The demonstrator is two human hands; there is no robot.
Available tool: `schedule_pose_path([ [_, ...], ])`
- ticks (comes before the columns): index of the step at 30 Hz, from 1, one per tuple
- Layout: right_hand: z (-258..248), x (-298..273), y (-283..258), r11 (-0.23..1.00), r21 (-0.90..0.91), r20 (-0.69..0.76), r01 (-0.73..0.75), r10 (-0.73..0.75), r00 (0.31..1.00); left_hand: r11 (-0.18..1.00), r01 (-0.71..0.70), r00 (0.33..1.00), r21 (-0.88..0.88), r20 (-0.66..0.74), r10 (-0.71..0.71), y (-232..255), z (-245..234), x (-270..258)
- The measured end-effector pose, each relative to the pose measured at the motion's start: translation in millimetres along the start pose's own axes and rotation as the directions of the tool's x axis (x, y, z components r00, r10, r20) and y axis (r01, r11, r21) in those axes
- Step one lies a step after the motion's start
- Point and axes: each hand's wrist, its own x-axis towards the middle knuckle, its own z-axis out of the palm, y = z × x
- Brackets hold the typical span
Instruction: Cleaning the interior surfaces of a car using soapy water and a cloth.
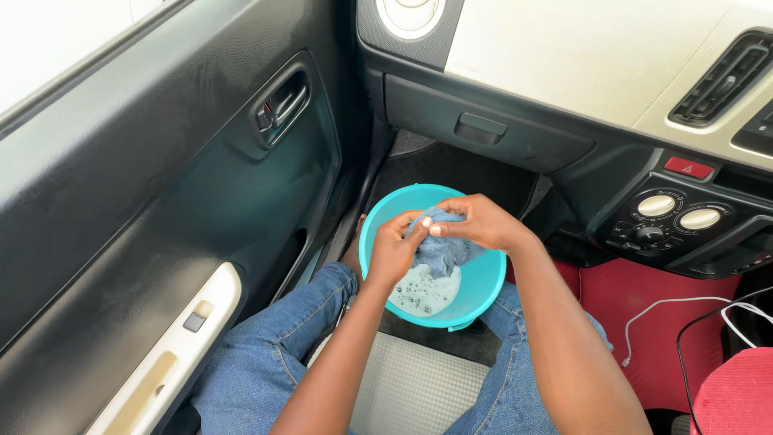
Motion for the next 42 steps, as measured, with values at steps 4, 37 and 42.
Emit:
schedule_pose_path([
  [4, -4, -4, 0, 0.990, -0.041, -0.117, -0.138, 0.133, 0.984, 0.993, 0.084, 0.990, -0.083, 0.121, -0.074, 29, -16, -12],
  [37, 26, -5, -14, 0.999, -0.003, -0.248, 0.051, -0.051, 0.967, 0.974, -0.063, 0.928, -0.217, -0.372, -0.022, 63, -80, -26],
  [42, 19, -2, -6, 0.836, 0.516, -0.379, 0.188, 0.026, 0.925, 0.997, 0.075, 0.927, 0.028, -0.371, -0.060, 98, -132, -82],
])
